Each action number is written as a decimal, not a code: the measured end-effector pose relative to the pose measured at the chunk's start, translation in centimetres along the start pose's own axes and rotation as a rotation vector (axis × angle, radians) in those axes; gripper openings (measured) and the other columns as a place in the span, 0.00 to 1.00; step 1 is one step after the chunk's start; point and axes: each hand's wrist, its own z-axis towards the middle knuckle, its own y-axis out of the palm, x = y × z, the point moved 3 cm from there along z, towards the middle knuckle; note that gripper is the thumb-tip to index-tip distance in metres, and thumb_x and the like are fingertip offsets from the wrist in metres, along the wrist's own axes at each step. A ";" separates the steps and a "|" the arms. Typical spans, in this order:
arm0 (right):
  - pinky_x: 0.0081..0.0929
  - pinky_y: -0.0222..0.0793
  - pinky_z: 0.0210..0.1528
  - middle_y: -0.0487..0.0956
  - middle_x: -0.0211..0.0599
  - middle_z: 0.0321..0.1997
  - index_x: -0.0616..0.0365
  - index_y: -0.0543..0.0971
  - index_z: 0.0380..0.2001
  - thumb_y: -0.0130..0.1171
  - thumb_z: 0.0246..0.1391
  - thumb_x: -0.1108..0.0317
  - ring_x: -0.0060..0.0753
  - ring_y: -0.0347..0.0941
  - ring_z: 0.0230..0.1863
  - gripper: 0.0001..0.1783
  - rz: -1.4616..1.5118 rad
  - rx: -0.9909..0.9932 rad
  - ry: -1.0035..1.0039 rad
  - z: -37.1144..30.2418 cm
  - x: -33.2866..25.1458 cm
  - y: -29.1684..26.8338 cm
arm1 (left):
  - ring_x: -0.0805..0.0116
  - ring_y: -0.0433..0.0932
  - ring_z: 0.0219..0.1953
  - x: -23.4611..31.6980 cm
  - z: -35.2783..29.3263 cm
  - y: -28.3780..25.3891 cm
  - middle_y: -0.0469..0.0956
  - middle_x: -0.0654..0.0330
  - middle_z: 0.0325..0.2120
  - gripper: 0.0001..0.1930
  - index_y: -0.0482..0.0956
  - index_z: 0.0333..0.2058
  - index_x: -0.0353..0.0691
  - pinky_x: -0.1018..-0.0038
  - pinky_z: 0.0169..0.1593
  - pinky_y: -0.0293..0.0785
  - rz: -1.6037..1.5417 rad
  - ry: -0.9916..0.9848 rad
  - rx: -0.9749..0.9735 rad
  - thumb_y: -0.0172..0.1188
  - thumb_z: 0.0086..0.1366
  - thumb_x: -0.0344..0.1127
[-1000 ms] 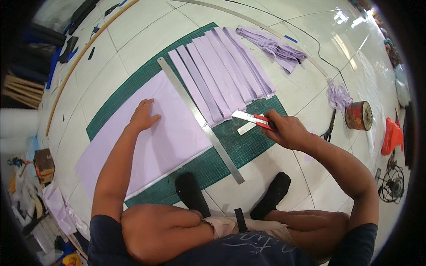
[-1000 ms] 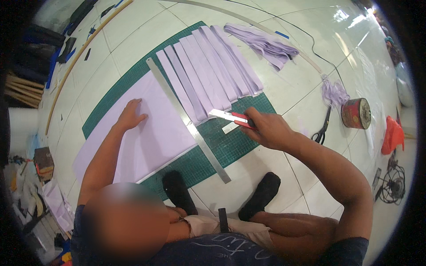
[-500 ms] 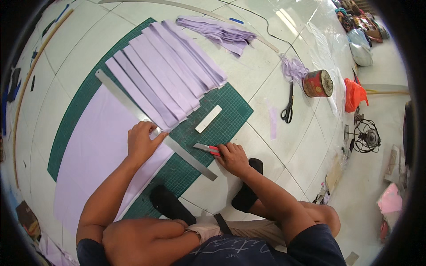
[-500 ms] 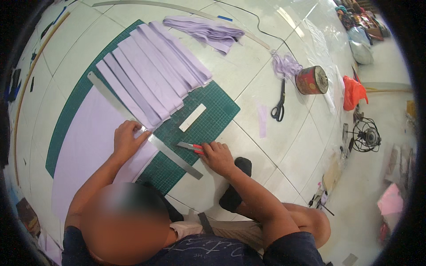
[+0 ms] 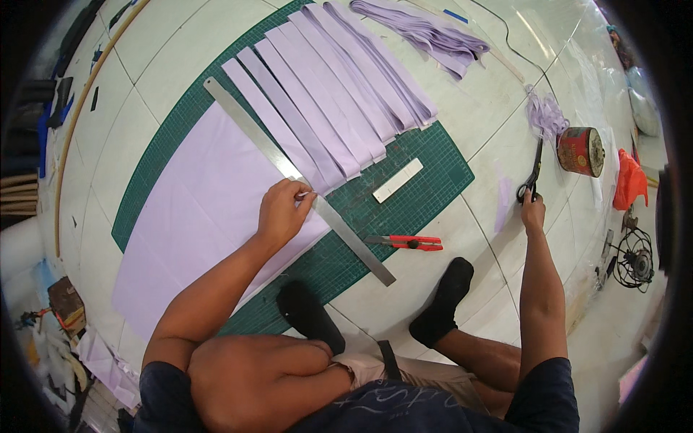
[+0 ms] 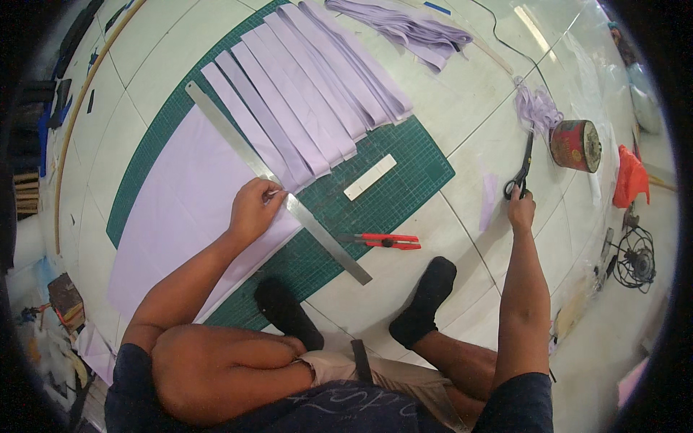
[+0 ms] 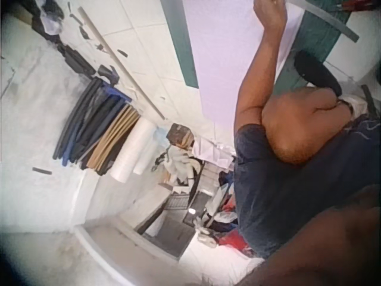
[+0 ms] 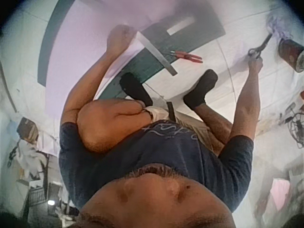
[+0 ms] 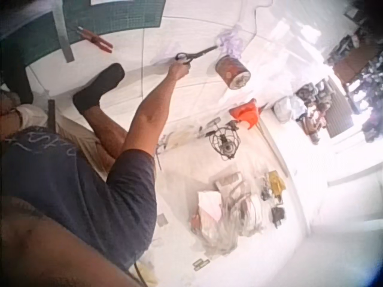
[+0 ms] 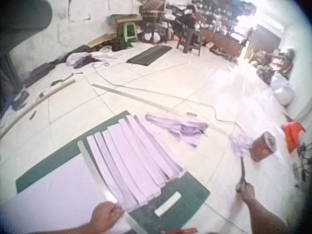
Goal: The person cuts strips of purple fabric from a large sheet on the floor using a utility knife and a metal ruler. They align the ruler with a template to guide the knife and then use scissors to trim the edges of the cut strips.
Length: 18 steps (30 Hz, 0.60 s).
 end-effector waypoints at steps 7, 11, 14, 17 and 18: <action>0.50 0.73 0.52 0.81 0.60 0.40 0.67 0.76 0.54 0.61 0.52 0.59 0.62 0.78 0.46 0.29 -0.157 0.258 -0.402 -0.6 -1.0 0.5 | 0.60 0.79 0.33 0.1 -0.3 0.3 0.80 0.54 0.30 0.08 0.83 0.34 0.35 0.66 0.38 0.75 0.000 0.043 -0.039 0.66 0.61 0.35; 0.34 0.76 0.39 0.82 0.45 0.33 0.78 0.75 0.47 0.61 0.52 0.62 0.38 0.79 0.33 0.27 0.076 -0.273 -0.019 1.2 -2.1 -0.7 | 0.59 0.79 0.31 -0.1 -0.3 0.3 0.80 0.54 0.29 0.07 0.83 0.33 0.35 0.66 0.36 0.74 0.031 0.073 -0.045 0.66 0.61 0.33; 0.28 0.72 0.35 0.79 0.36 0.32 0.73 0.74 0.45 0.62 0.52 0.67 0.27 0.75 0.31 0.21 0.578 -0.415 -0.090 -1.9 -3.9 -1.1 | 0.59 0.78 0.29 -0.2 -0.6 0.2 0.79 0.54 0.27 0.06 0.83 0.32 0.35 0.65 0.35 0.74 -0.018 0.092 -0.036 0.65 0.60 0.33; 0.27 0.70 0.33 0.77 0.32 0.32 0.67 0.73 0.44 0.64 0.53 0.69 0.25 0.73 0.30 0.18 0.705 -0.535 -0.374 -8.9 -7.0 -2.2 | 0.59 0.78 0.28 1.0 -0.3 0.7 0.79 0.54 0.26 0.06 0.83 0.32 0.35 0.65 0.35 0.74 -0.014 0.143 -0.045 0.66 0.60 0.33; 0.27 0.69 0.32 0.76 0.31 0.31 0.65 0.72 0.44 0.65 0.54 0.69 0.25 0.72 0.30 0.18 0.681 -0.587 -0.496 -11.5 -9.1 -2.8 | 0.59 0.78 0.28 1.1 -0.3 0.6 0.79 0.54 0.26 0.06 0.83 0.32 0.35 0.65 0.35 0.74 -0.007 0.158 -0.044 0.66 0.60 0.33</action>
